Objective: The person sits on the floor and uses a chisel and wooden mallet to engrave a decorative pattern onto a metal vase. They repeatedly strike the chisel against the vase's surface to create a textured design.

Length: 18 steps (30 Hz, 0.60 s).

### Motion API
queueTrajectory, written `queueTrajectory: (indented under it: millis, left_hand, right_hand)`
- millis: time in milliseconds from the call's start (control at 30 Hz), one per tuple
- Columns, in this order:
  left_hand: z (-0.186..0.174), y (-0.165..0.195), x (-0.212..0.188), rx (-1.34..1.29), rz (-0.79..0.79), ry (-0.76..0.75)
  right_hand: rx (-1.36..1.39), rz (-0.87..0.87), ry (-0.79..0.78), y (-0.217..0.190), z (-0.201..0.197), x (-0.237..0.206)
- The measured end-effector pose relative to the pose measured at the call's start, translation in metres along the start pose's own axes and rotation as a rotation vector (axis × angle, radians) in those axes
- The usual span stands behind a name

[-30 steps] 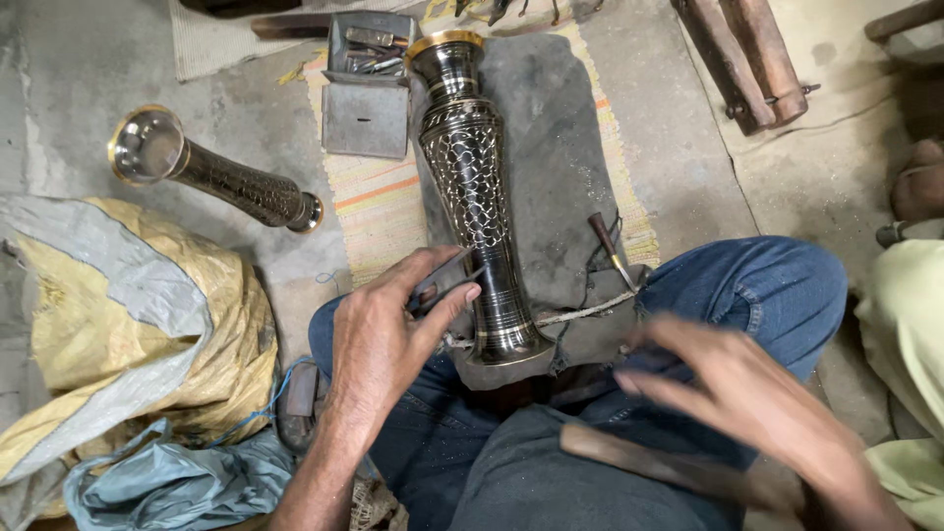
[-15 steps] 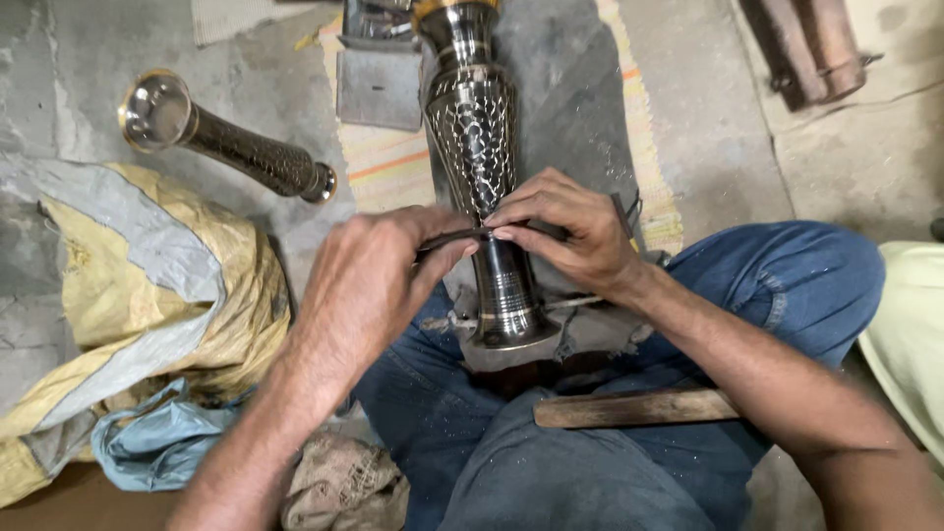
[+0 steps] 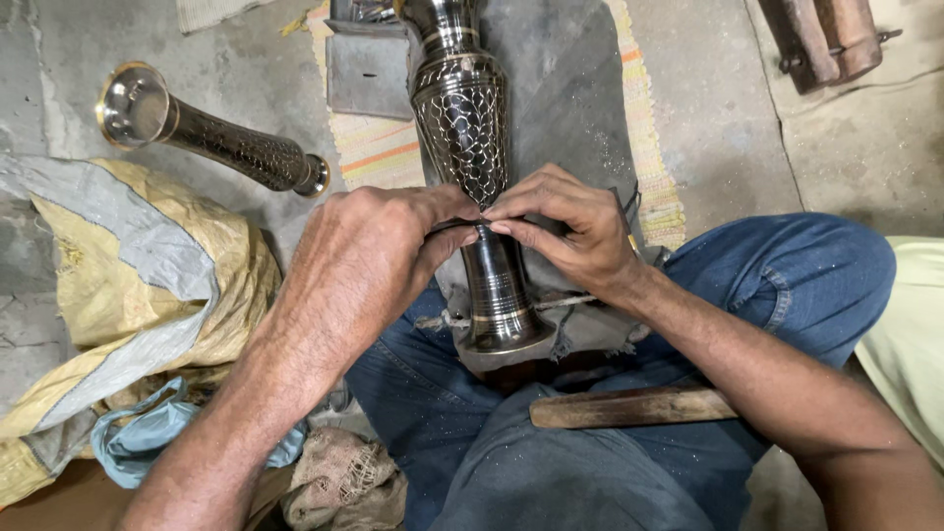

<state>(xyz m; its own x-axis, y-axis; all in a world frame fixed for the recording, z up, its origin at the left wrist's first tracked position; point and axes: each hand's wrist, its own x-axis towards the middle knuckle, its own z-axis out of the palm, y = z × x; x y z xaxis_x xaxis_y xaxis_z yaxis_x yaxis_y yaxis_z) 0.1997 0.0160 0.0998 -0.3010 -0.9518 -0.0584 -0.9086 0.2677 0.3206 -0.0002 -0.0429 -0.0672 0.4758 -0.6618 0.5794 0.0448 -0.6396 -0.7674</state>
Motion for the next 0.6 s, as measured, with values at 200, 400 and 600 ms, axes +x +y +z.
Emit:
queueTrajectory:
  millis: [200,400,600]
  left_hand:
    - [0.004,0.001,0.002,0.030,0.073,0.052]
    - [0.006,0.011,0.011,0.176,0.090,-0.097]
    - [0.019,0.041,0.028,0.685,0.244,-0.160]
  right_hand:
    - [0.008,-0.008,-0.011,0.004,-0.004,-0.004]
    - [0.011,0.016,-0.081,0.003,-0.013,-0.002]
    - [-0.109,0.103,-0.118,0.002,-0.017,-0.002]
